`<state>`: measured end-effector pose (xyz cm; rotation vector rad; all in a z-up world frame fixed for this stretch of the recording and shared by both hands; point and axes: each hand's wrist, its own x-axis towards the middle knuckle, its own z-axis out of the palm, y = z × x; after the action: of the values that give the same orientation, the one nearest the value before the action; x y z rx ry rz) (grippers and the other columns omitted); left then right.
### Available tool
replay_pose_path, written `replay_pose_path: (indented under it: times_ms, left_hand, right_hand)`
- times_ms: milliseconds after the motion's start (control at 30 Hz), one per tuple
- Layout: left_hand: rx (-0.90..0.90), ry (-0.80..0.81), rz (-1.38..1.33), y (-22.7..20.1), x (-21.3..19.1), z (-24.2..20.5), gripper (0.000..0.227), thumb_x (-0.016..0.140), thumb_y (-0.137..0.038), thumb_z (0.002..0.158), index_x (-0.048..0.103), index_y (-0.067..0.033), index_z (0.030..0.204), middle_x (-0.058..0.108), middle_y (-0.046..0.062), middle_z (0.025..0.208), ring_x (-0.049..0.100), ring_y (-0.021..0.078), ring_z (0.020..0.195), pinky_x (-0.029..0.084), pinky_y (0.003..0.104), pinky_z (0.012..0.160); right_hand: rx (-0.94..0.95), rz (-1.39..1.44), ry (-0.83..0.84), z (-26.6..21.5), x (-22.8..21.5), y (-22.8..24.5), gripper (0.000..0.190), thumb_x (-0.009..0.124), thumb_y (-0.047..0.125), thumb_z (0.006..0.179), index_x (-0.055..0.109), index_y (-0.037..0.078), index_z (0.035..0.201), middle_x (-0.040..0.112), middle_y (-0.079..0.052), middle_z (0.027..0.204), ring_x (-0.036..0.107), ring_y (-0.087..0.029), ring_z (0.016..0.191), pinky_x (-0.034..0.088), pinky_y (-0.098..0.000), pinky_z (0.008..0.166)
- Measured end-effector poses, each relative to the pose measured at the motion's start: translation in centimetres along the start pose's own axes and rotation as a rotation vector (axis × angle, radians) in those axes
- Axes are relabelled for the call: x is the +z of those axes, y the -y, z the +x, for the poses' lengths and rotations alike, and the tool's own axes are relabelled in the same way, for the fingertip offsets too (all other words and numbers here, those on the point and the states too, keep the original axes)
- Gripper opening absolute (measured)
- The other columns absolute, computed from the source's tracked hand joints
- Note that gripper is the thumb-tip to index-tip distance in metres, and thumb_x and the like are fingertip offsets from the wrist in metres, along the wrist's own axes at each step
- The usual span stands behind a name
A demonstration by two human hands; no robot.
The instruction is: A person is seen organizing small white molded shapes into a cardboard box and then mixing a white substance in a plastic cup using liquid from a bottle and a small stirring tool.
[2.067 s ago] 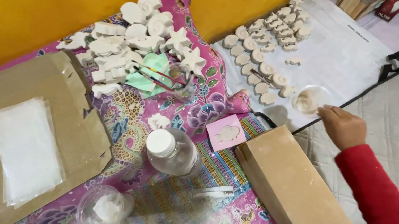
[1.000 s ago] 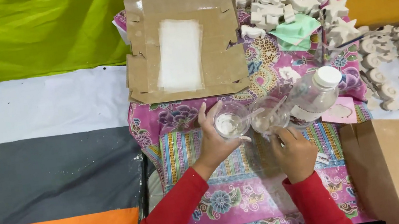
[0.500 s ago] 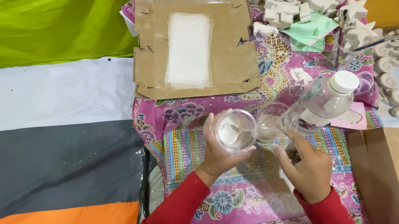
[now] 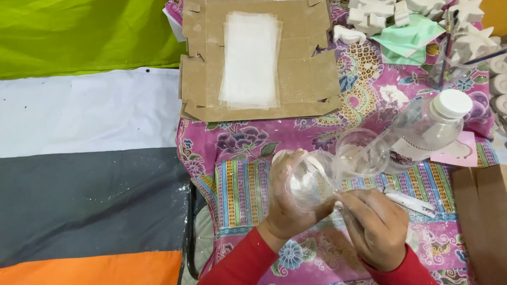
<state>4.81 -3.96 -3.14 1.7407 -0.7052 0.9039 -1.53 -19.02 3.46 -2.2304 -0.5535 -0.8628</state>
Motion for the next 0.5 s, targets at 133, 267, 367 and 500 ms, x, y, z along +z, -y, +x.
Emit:
replay_pose_path:
  times_ms: [133,267,367,500]
  left_hand:
    - [0.001,0.029,0.086,-0.3,0.3,-0.9,0.089,0.075,-0.052,0.089,0.029,-0.004,0.147,0.051,0.018,0.142,0.055,0.0344,0.133,0.034,0.054,0.126]
    - [-0.008,0.057,0.092,-0.5,0.3,-0.6,0.09,0.078,-0.048,0.087,0.029,-0.0043,0.147,0.054,0.018,0.138,0.056,0.0347,0.129,0.033,0.057,0.125]
    - [-0.046,0.085,0.16,-0.9,0.0,0.1,0.077,0.078,-0.044,0.087,0.045,0.002,0.138,0.054,0.018,0.137,0.056,0.0336,0.127,0.033,0.055,0.123]
    - [-0.11,0.14,0.162,-1.4,-0.5,0.6,0.072,0.064,-0.053,0.09,0.048,0.0013,0.135,0.057,0.016,0.135,0.054,0.0306,0.126,0.03,0.053,0.122]
  right_hand:
    - [0.065,-0.095,0.007,-1.1,1.6,-0.4,0.025,0.073,-0.006,0.079,0.073,-0.001,0.104,0.071,-0.011,0.094,0.059,-0.017,0.065,0.045,-0.028,0.056]
    - [0.397,0.329,-0.004,-2.2,2.8,-0.2,0.015,0.063,-0.001,0.092,0.071,-0.005,0.103,0.074,-0.01,0.085,0.07,-0.015,0.061,0.056,-0.0225,0.059]
    - [0.646,0.56,-0.085,-3.0,3.1,-0.3,0.018,0.059,0.002,0.097,0.072,-0.007,0.106,0.07,-0.008,0.08,0.054,-0.012,0.064,0.046,-0.0218,0.062]
    - [0.601,0.567,-0.059,-3.2,3.1,0.2,0.018,0.061,0.003,0.094,0.073,-0.007,0.104,0.073,-0.012,0.092,0.06,-0.015,0.074,0.049,-0.0237,0.068]
